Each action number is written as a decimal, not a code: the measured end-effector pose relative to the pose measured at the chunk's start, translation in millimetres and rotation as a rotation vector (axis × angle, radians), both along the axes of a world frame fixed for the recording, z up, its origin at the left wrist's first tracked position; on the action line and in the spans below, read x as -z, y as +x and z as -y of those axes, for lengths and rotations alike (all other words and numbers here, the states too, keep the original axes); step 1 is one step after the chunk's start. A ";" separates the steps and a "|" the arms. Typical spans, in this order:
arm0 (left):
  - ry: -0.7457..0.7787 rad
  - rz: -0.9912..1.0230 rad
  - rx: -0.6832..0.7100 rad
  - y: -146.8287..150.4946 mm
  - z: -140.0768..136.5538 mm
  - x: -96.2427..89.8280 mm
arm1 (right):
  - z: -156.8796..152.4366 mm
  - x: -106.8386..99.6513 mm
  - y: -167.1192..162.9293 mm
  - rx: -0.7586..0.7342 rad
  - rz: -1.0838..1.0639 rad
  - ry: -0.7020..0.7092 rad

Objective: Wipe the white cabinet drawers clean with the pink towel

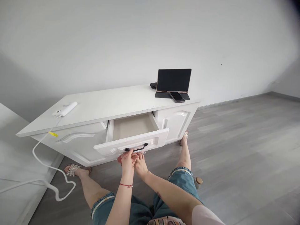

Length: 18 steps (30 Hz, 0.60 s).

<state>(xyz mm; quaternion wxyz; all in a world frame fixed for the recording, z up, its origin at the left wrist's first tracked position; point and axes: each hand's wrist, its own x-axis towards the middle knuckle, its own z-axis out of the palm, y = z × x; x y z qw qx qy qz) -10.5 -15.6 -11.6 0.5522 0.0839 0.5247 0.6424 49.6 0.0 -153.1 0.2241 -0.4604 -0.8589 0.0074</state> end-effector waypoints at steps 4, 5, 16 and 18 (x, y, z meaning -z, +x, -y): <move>-0.094 -0.031 0.002 2.9 0.8 -5.2 | -4.3 -20.4 47.1 -0.138 0.081 0.089; -0.100 -0.039 -0.007 4.2 0.8 -7.0 | -5.1 -26.1 66.4 -0.130 0.093 0.112; -0.117 -0.076 -0.027 10.7 5.1 -12.0 | -15.9 -106.6 209.0 0.087 0.153 0.308; -0.116 -0.080 -0.021 11.1 5.7 -12.3 | -20.6 -125.6 217.9 0.072 0.130 0.352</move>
